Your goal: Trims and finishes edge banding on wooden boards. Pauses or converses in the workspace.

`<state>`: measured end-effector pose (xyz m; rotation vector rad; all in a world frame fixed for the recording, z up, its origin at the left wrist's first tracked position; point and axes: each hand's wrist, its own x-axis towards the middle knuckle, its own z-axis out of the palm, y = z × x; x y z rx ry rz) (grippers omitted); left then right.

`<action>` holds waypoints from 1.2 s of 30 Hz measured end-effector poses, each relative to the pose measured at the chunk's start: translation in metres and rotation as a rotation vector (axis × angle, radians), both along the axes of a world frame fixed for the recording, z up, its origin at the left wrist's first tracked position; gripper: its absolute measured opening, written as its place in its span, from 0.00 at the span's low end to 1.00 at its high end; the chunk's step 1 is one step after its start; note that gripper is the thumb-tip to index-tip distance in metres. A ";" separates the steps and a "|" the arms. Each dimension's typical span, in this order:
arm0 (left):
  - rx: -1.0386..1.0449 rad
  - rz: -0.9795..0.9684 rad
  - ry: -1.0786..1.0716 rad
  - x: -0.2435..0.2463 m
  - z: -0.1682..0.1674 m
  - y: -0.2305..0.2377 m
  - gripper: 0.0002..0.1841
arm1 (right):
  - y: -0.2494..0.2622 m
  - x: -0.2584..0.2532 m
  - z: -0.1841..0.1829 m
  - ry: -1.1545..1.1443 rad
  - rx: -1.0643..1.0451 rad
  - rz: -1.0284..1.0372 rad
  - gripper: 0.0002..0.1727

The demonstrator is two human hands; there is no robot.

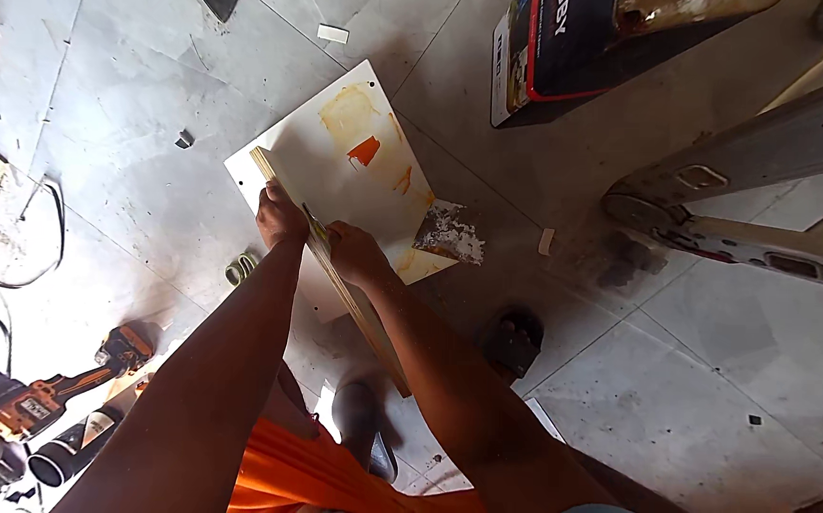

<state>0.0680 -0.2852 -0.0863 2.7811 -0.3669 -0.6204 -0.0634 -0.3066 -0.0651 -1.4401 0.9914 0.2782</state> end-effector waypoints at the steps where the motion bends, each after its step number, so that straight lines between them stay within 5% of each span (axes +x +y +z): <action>1: -0.001 -0.003 0.004 0.000 0.000 0.000 0.33 | 0.003 -0.003 0.000 0.009 0.009 -0.006 0.22; 24: -0.013 -0.023 -0.048 0.002 -0.007 0.002 0.34 | 0.058 -0.087 0.000 0.036 0.050 -0.038 0.24; 29: -0.115 0.087 0.122 0.006 -0.008 0.006 0.41 | 0.052 -0.117 0.003 -0.045 0.034 -0.195 0.24; 32: -0.268 0.105 0.236 -0.012 0.000 0.025 0.37 | 0.042 -0.121 0.004 -0.051 0.033 -0.203 0.25; 36: -0.088 -0.051 0.071 -0.030 0.000 0.031 0.25 | 0.040 -0.108 0.008 -0.046 0.048 -0.167 0.24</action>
